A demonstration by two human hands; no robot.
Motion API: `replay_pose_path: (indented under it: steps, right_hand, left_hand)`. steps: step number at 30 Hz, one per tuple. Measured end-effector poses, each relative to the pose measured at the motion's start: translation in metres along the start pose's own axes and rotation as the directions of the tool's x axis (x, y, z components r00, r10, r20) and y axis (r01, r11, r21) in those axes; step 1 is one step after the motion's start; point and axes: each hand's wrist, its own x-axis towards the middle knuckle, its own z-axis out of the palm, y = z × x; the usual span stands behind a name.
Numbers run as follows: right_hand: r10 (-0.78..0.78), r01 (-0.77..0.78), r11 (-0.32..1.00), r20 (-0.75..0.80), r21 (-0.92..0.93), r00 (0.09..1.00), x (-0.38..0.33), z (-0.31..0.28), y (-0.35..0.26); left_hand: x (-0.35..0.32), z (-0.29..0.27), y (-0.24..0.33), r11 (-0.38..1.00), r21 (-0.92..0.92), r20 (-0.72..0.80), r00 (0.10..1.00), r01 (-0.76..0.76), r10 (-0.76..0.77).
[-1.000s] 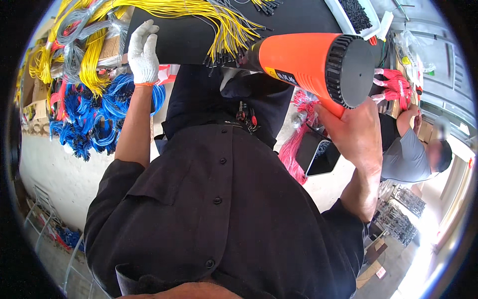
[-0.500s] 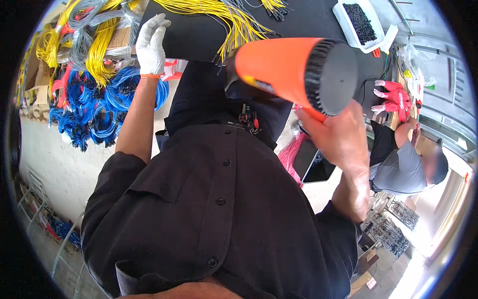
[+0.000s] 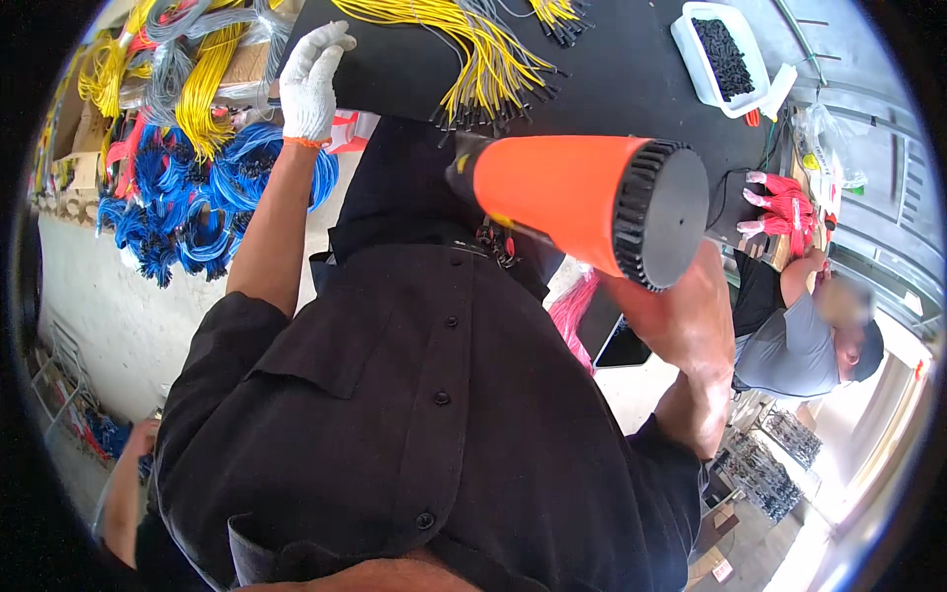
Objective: Using a heat gun to process wire bundles at a manual assembly station.
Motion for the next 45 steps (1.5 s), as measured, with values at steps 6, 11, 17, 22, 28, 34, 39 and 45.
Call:
replay_pose_path:
  steps: [6,11,17,22,28,34,39,45]
  right_hand:
    - [0.244,-0.314,0.915,-0.272,-0.254,0.931,-0.011,-0.011,0.043]
    - [0.344,-0.345,0.938,-0.162,0.027,0.925,0.001,-0.036,0.053]
    - [0.384,-0.385,0.922,-0.225,0.044,0.895,0.031,-0.054,0.068]
    - [0.328,-0.342,0.940,-0.307,0.010,0.893,0.057,-0.063,0.078]
    - [0.379,-0.406,0.912,-0.263,-0.054,0.887,0.082,-0.066,0.081]
    - [0.346,-0.377,0.925,-0.301,-0.048,0.889,0.073,-0.062,0.086]
    - [0.398,-0.390,0.917,-0.302,0.090,0.866,0.062,-0.060,0.098]
    - [0.503,-0.484,0.864,-0.256,0.138,0.826,0.053,-0.062,0.102]
  left_hand:
    - [0.000,0.023,0.006,0.991,0.133,0.121,0.993,-0.032,0.016]
    - [0.026,0.094,0.025,0.642,0.357,0.573,0.702,-0.678,0.423]
    - [0.050,0.149,0.007,0.290,0.361,0.802,0.454,-0.886,0.389]
    - [0.052,0.127,0.021,0.458,0.208,0.913,0.340,-0.864,0.227]
    - [0.050,0.109,0.036,0.598,0.099,0.903,0.324,-0.796,0.281]
    - [0.084,0.160,0.033,0.518,0.193,0.921,0.336,-0.833,0.197]
    - [0.117,0.194,-0.003,0.341,0.261,0.901,0.355,-0.903,0.250]
    - [0.121,0.208,-0.016,0.323,0.204,0.821,0.342,-0.924,0.457]
